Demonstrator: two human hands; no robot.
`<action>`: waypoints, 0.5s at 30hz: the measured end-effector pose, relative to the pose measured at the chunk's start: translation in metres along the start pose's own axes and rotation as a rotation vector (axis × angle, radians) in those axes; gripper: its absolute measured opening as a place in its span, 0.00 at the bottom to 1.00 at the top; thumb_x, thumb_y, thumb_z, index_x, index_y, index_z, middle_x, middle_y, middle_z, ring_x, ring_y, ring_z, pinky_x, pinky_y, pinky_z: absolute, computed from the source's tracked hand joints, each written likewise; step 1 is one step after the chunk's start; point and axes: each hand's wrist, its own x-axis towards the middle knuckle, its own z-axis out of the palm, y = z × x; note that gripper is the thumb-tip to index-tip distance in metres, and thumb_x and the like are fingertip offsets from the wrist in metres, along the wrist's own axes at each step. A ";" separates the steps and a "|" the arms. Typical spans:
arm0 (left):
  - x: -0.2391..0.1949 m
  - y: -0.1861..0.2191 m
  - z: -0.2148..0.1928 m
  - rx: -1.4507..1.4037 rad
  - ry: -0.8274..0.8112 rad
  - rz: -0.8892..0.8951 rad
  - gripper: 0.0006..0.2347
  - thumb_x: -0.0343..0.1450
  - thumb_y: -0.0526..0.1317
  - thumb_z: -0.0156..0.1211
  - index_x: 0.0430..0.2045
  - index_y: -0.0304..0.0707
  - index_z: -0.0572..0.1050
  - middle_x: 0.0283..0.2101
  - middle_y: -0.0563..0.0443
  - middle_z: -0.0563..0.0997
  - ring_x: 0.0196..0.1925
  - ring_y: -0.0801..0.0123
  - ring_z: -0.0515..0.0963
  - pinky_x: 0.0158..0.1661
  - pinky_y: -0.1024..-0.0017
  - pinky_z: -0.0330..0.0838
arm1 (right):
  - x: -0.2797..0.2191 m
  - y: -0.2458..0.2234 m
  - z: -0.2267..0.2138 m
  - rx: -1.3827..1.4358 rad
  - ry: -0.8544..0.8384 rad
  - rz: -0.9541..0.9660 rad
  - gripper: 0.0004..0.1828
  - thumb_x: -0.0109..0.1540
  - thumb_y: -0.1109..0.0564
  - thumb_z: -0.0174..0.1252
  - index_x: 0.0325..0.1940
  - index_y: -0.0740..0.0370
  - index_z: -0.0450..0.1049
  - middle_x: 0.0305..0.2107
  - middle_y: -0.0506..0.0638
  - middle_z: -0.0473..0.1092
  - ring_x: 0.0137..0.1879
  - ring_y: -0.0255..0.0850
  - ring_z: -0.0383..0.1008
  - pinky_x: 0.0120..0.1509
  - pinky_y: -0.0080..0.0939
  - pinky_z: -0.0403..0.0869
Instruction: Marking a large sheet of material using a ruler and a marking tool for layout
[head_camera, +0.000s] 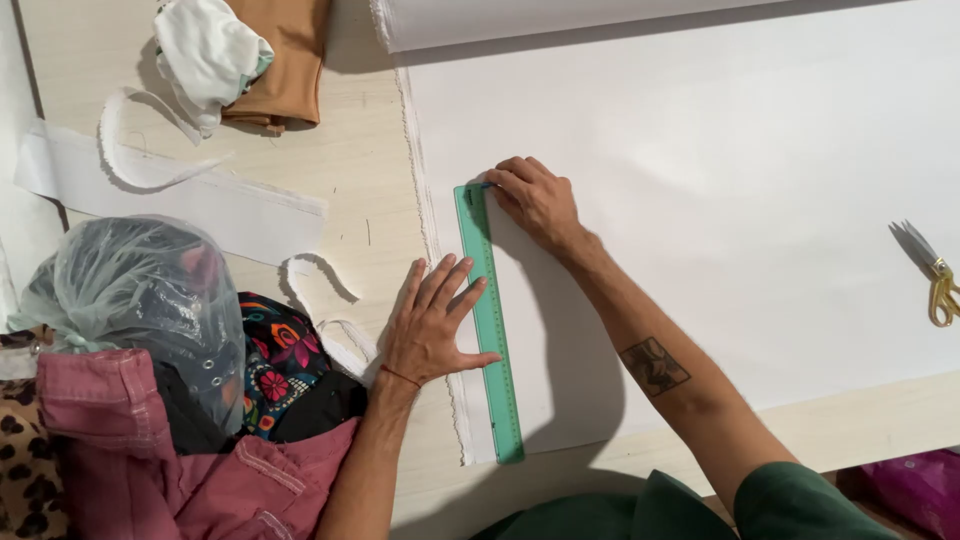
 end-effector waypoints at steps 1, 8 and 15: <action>0.000 0.000 0.000 -0.001 0.000 0.001 0.47 0.64 0.83 0.62 0.72 0.54 0.79 0.81 0.46 0.75 0.86 0.51 0.69 0.87 0.40 0.52 | 0.000 -0.001 -0.001 -0.001 0.000 0.001 0.07 0.77 0.51 0.66 0.60 0.43 0.84 0.48 0.39 0.79 0.50 0.38 0.83 0.46 0.38 0.86; 0.002 0.001 0.000 -0.009 0.015 0.006 0.47 0.64 0.83 0.63 0.72 0.53 0.80 0.80 0.44 0.76 0.86 0.50 0.70 0.87 0.39 0.52 | 0.000 -0.002 0.002 -0.040 0.009 0.005 0.09 0.77 0.52 0.64 0.62 0.42 0.83 0.48 0.38 0.78 0.50 0.37 0.82 0.46 0.39 0.86; 0.002 0.002 0.000 0.004 0.011 0.004 0.47 0.64 0.84 0.62 0.72 0.54 0.80 0.80 0.45 0.75 0.86 0.51 0.70 0.87 0.39 0.53 | 0.000 -0.001 0.002 -0.043 -0.004 -0.021 0.07 0.79 0.53 0.63 0.61 0.46 0.82 0.47 0.41 0.77 0.48 0.39 0.82 0.42 0.40 0.87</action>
